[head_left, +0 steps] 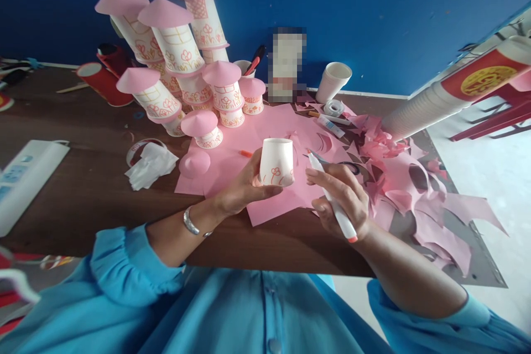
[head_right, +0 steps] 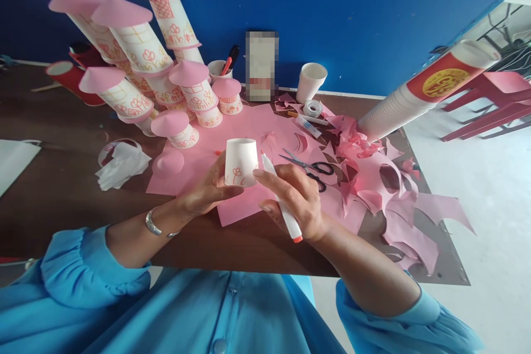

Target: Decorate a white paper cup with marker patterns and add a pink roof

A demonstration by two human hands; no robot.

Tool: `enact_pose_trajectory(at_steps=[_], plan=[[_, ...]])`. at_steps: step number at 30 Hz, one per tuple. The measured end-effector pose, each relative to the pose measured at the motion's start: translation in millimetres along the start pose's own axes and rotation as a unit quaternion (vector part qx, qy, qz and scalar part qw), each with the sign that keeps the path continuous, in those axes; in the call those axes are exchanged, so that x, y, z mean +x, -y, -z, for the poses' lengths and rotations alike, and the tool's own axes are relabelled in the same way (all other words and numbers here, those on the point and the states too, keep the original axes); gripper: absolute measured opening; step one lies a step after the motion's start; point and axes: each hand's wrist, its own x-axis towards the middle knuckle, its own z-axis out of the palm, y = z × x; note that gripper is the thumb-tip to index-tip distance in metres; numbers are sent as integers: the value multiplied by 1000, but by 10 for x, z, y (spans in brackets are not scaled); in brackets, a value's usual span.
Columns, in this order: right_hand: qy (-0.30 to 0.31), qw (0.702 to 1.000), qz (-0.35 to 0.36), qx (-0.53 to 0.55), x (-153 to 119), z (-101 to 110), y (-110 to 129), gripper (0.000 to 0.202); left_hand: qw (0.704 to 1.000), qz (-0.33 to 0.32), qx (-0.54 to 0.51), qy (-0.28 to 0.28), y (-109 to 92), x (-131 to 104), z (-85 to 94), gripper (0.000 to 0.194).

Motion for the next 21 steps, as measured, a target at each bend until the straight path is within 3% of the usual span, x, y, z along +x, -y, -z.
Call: enact_pose_trajectory(at_steps=[15,21], plan=[[-10,988,-63,138,-17,-38,9,26,999,8,31,-39,56,2,21,88],[-22,998,-35,52,-12,2,34,40,994,-5,79,-69,50,4,8,89]])
